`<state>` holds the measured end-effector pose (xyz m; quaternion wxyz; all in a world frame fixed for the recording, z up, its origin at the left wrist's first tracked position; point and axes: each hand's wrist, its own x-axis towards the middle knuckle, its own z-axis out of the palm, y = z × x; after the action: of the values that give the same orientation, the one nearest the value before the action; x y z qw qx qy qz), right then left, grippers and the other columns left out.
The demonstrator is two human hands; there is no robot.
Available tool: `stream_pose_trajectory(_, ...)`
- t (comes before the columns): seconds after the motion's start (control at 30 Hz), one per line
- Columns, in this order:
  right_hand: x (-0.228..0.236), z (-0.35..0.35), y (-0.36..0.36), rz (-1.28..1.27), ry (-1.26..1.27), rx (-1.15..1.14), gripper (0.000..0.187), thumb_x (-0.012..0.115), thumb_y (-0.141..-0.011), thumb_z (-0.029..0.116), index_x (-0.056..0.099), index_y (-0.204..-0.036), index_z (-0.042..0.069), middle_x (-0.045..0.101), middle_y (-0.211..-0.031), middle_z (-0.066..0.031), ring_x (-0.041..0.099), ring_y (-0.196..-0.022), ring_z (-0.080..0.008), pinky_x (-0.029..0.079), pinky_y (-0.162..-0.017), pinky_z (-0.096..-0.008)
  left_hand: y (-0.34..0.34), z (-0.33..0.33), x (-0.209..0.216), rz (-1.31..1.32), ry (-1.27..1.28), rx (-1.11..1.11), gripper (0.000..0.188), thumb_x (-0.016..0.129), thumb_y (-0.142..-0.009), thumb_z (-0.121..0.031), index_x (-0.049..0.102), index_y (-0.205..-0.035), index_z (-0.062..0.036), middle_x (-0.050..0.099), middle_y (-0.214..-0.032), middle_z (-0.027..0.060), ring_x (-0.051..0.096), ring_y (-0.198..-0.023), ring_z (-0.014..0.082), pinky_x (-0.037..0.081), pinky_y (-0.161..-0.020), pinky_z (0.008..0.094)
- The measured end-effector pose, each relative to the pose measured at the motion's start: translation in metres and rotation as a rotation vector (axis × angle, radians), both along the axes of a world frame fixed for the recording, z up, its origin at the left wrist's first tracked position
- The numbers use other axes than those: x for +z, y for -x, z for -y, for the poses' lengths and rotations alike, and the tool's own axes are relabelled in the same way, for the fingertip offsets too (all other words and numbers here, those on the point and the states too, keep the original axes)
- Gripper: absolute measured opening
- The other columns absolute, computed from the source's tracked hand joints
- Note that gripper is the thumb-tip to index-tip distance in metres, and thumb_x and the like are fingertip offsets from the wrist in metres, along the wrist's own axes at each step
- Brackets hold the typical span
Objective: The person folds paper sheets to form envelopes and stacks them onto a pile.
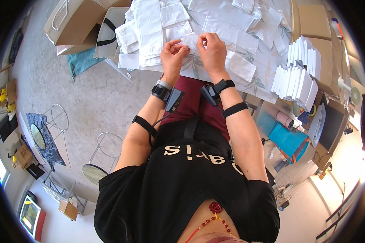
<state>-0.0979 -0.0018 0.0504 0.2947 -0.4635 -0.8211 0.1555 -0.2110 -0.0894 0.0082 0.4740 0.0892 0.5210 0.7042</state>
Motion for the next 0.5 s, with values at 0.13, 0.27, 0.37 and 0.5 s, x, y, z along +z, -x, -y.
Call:
stream_pose_trajectory(0.13,-0.0024,0.0003,-0.0023,-0.106,0.115,-0.061,0.006,0.073,-0.088,0.012,0.068,-0.09,0.01,0.069,-0.088,-0.0061,0.068,-0.076,-0.0271,0.053,-0.073,-0.0417,0.0003,0.0,-0.0001,0.001,0.01,-0.005,0.034,0.071,-0.093,0.002,0.057,-0.123,0.0062,0.072,-0.101,0.0116,0.074,-0.09,0.0202,0.062,-0.084,0.0299)
stream_pose_trajectory(0.27,-0.0012,-0.0006,-0.0046,-0.109,0.127,-0.064,0.007,0.073,-0.089,0.012,0.068,-0.092,0.008,0.069,-0.089,-0.008,0.068,-0.076,-0.0281,0.054,-0.073,-0.0418,0.0006,0.0,-0.0012,0.002,0.015,-0.014,0.034,0.071,-0.093,0.001,0.057,-0.124,0.0063,0.071,-0.102,0.0115,0.074,-0.091,0.0203,0.062,-0.084,0.0298)
stream_pose_trajectory(0.37,-0.0024,0.0,-0.0039,-0.128,0.087,-0.013,0.007,0.072,-0.09,0.011,0.067,-0.093,0.007,0.07,-0.09,-0.0088,0.068,-0.078,-0.0301,0.054,-0.074,-0.0426,0.0004,-0.0004,-0.0016,0.002,-0.001,-0.022,0.036,0.071,-0.093,0.001,0.057,-0.125,0.0066,0.07,-0.103,0.011,0.074,-0.091,0.0199,0.062,-0.084,0.0292)
stream_pose_trajectory(0.5,-0.0018,0.006,-0.002,-0.154,0.129,0.046,0.008,0.071,-0.09,0.011,0.067,-0.096,0.006,0.071,-0.093,-0.0105,0.069,-0.085,-0.033,0.054,-0.076,-0.0436,-0.0019,-0.0016,0.0012,0.01,0.005,0.008,0.036,0.07,-0.093,0.0,0.058,-0.127,0.0065,0.069,-0.104,0.0111,0.072,-0.091,0.0185,0.062,-0.083,0.0285)
